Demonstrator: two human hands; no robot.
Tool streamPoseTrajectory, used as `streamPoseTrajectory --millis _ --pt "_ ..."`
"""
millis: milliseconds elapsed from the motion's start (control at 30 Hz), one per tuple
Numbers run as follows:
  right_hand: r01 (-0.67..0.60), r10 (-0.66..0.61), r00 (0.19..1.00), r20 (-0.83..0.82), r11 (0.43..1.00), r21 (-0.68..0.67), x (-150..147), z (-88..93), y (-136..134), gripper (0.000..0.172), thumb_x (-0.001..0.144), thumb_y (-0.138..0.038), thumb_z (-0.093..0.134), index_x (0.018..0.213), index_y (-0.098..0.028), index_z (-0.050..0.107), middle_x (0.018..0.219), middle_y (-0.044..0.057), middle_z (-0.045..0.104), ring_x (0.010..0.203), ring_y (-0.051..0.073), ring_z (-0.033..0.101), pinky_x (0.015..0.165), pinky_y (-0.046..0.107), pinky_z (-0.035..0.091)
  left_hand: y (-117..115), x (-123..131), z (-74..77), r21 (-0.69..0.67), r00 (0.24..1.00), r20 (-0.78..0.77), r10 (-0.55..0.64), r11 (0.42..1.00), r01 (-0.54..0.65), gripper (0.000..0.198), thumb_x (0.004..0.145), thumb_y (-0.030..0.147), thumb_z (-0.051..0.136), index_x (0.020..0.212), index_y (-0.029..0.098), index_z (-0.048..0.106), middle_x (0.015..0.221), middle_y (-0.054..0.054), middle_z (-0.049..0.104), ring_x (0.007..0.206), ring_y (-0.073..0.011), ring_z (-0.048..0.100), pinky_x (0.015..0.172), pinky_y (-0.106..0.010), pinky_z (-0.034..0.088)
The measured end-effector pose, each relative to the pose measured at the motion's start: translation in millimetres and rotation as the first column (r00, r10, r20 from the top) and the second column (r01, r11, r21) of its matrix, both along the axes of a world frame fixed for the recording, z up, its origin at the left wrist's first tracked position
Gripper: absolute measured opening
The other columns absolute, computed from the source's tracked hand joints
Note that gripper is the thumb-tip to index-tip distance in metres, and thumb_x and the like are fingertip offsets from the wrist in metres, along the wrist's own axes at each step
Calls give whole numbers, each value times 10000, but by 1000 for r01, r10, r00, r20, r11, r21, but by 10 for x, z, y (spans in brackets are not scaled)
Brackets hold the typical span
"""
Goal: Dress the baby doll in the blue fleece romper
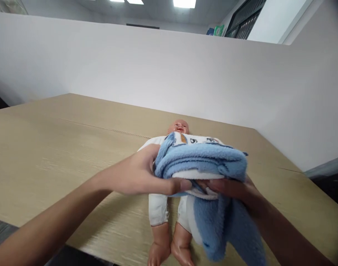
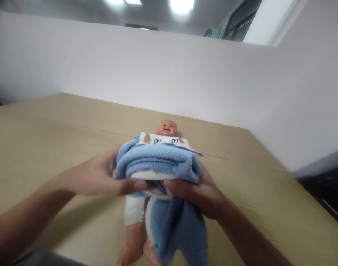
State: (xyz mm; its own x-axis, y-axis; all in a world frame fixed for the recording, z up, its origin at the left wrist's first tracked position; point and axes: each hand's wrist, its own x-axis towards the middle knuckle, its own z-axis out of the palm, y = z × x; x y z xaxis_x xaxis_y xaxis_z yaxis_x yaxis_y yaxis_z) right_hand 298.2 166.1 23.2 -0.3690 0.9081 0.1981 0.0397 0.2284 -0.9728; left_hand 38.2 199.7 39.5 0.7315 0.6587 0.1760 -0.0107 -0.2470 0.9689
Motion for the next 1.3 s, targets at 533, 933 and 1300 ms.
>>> streamPoseTrajectory --millis 533,933,1300 --pt "96 -78 891 448 995 -19 -446 -397 -692 84 886 -239 700 931 -226 770 958 27 826 908 236 767 846 316 628 -1183 58 -1051 -162 780 -287 556 774 -612 262 844 417 694 980 194 705 887 -57 793 774 -269 762 645 -319 617" --pt "173 -167 904 393 985 22 -449 -761 -302 92 827 -224 733 917 -246 736 935 50 818 874 290 751 872 453 631 -689 91 -1064 100 789 -303 535 841 -532 203 971 339 603 1114 210 667 1042 -65 793 1023 -301 743 922 -388 568" --pt "146 -74 906 416 979 -144 -345 -537 -142 284 906 -358 761 1164 -237 773 1179 52 835 1159 308 760 1057 449 569 -619 -35 -914 100 819 -272 506 861 -499 316 931 294 646 1238 235 693 1173 -59 783 1122 -300 712 996 -384 552"
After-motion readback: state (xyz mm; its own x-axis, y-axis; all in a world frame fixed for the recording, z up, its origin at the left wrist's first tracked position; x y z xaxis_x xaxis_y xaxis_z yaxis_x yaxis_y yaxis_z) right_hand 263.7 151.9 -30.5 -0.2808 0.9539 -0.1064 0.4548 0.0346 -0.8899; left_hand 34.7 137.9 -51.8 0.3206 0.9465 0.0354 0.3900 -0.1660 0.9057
